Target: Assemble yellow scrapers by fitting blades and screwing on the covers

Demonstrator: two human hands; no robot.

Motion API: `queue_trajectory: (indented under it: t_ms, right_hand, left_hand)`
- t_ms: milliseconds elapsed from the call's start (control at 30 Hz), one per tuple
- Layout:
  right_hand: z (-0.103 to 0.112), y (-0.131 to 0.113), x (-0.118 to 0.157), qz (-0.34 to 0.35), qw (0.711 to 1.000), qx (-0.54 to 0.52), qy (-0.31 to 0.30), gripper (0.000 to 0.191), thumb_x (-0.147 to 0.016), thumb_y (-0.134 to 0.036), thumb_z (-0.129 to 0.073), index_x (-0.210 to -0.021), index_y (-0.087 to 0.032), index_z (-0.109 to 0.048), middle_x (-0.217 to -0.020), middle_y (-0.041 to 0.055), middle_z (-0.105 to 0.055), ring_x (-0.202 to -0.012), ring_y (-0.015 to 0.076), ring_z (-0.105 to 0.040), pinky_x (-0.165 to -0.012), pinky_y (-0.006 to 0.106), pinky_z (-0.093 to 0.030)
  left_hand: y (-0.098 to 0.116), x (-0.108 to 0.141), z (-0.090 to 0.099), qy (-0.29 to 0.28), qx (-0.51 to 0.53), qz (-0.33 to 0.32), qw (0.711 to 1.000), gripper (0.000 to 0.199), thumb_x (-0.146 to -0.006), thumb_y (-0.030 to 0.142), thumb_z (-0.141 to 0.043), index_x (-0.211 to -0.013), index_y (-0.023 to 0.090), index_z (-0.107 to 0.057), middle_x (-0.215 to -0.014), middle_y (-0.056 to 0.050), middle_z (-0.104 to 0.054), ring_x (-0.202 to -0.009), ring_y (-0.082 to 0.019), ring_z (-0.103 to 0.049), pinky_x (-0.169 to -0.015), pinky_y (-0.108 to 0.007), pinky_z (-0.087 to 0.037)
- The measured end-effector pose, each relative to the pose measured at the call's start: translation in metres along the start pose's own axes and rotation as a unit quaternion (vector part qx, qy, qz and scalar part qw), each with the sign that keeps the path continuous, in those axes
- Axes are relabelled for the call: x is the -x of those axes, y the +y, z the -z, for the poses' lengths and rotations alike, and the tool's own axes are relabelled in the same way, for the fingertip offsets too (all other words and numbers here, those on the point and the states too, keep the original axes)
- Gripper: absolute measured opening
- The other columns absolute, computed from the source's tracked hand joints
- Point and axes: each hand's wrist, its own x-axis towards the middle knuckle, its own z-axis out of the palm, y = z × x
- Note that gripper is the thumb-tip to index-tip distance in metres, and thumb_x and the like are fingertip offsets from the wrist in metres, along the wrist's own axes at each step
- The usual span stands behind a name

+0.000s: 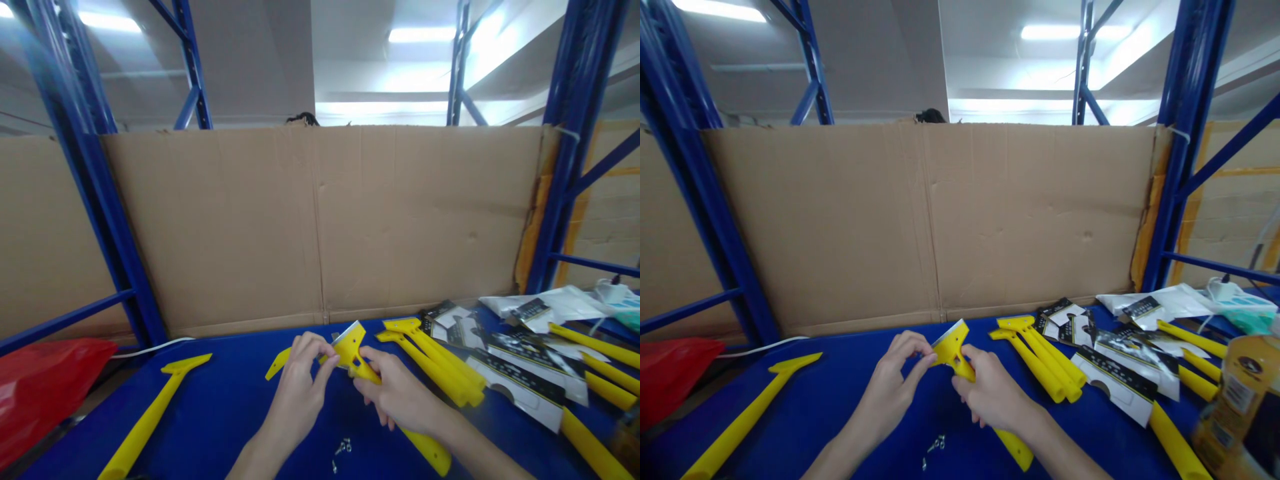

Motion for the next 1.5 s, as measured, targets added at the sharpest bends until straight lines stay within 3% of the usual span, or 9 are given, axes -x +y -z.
queue_trajectory:
  t_ms: [233, 500, 633, 767, 967, 1100, 1200, 1300, 1500]
  right_hand:
    - [-0.014, -0.022, 0.019, 0.029, 0.996, 0.048, -0.076, 0.017, -0.083, -0.019, -0.045, -0.099, -0.018, -0.047, -0.056, -0.0076, -0.046, -0.037, 0.0076, -0.048, -0.031, 0.015, -0.037]
    - [-0.012, -0.023, 0.02, 0.077, 0.988, 0.124, -0.043, 0.003, -0.081, -0.02, -0.048, -0.08, -0.018, -0.05, -0.067, -0.0028, -0.052, -0.041, 0.0057, -0.048, -0.04, 0.018, -0.037]
    - [-0.012, -0.022, 0.017, -0.007, 0.994, 0.004, -0.108, 0.013, -0.081, -0.021, -0.044, -0.094, -0.019, -0.045, -0.067, -0.0053, -0.052, -0.036, 0.0062, -0.049, -0.032, 0.017, -0.036]
    - [-0.009, -0.019, 0.013, -0.019, 0.988, -0.08, -0.132, 0.016, -0.081, -0.017, -0.044, -0.098, -0.017, -0.043, -0.071, -0.0042, -0.056, -0.034, 0.0054, -0.05, -0.03, 0.015, -0.037]
    - [-0.002, -0.018, 0.013, -0.025, 0.986, -0.102, -0.131, 0.012, -0.083, -0.021, -0.049, -0.094, -0.017, -0.047, -0.067, -0.0037, -0.057, -0.033, 0.0053, -0.049, -0.031, 0.015, -0.039]
    - [0.009, -0.024, 0.013, -0.048, 0.943, -0.24, -0.225, 0.045, -0.089, -0.051, -0.033, -0.08, -0.013, -0.055, -0.061, 0.0016, -0.058, -0.038, 0.0088, -0.052, -0.038, 0.02, -0.044]
    - [0.012, -0.017, 0.008, -0.03, 0.935, -0.294, -0.194, 0.044, -0.085, -0.055, -0.036, -0.096, -0.017, -0.056, -0.072, 0.0023, -0.062, -0.046, 0.0108, -0.056, -0.041, 0.022, -0.046]
    - [0.004, -0.002, 0.003, 0.001, 0.993, -0.062, -0.102, 0.025, -0.076, -0.033, -0.056, -0.095, -0.018, -0.06, -0.061, -0.0035, -0.055, -0.04, 0.0092, -0.05, -0.037, 0.019, -0.038]
    - [-0.009, 0.007, 0.006, 0.125, 0.965, 0.203, -0.111, 0.021, -0.07, -0.014, -0.063, -0.087, -0.019, -0.074, -0.063, -0.0016, -0.063, -0.053, 0.009, -0.049, -0.048, 0.017, -0.035]
  left_hand:
    - [-0.003, -0.003, 0.0, 0.026, 0.042, -0.002, 0.999, 0.013, -0.084, 0.021, -0.053, -0.072, 0.02, -0.059, -0.084, -0.003, -0.059, -0.084, -0.017, -0.056, -0.077, -0.032, -0.046]
    - [-0.008, -0.004, -0.004, 0.011, 0.213, 0.179, 0.96, 0.015, -0.07, 0.026, -0.067, -0.075, 0.018, -0.055, -0.066, 0.001, -0.063, -0.059, -0.013, -0.059, -0.057, -0.024, -0.049]
    - [-0.014, 0.001, -0.008, 0.043, 0.045, 0.024, 0.998, 0.008, -0.08, 0.022, -0.059, -0.074, 0.02, -0.064, -0.076, -0.002, -0.069, -0.069, -0.015, -0.066, -0.065, -0.026, -0.053]
    - [-0.019, 0.008, -0.005, 0.031, -0.123, -0.171, 0.977, 0.027, -0.084, 0.011, -0.047, -0.096, 0.022, -0.069, -0.103, -0.007, -0.072, -0.091, -0.019, -0.068, -0.078, -0.032, -0.056]
    - [-0.005, 0.016, 0.008, -0.129, -0.24, -0.187, 0.944, 0.066, -0.073, 0.007, -0.049, -0.137, 0.02, -0.041, -0.134, -0.01, -0.054, -0.118, -0.025, -0.055, -0.088, -0.038, -0.054]
    - [-0.009, 0.012, 0.008, -0.113, -0.246, -0.185, 0.945, 0.052, -0.078, 0.002, -0.041, -0.127, 0.018, -0.052, -0.121, -0.011, -0.064, -0.107, -0.025, -0.062, -0.086, -0.039, -0.054]
    - [-0.017, 0.004, 0.007, -0.057, -0.159, -0.11, 0.98, 0.039, -0.083, 0.008, -0.039, -0.116, 0.017, -0.058, -0.107, -0.012, -0.07, -0.097, -0.023, -0.067, -0.084, -0.038, -0.054]
    - [-0.021, -0.003, 0.007, -0.038, 0.004, 0.097, 0.995, 0.023, -0.085, 0.018, -0.044, -0.099, 0.017, -0.062, -0.089, -0.01, -0.072, -0.083, -0.023, -0.069, -0.066, -0.032, -0.057]
    - [-0.014, -0.007, 0.007, -0.079, 0.3, 0.318, 0.896, 0.031, -0.077, 0.032, -0.062, -0.1, 0.012, -0.058, -0.105, -0.013, -0.067, -0.086, -0.021, -0.067, -0.058, -0.029, -0.058]
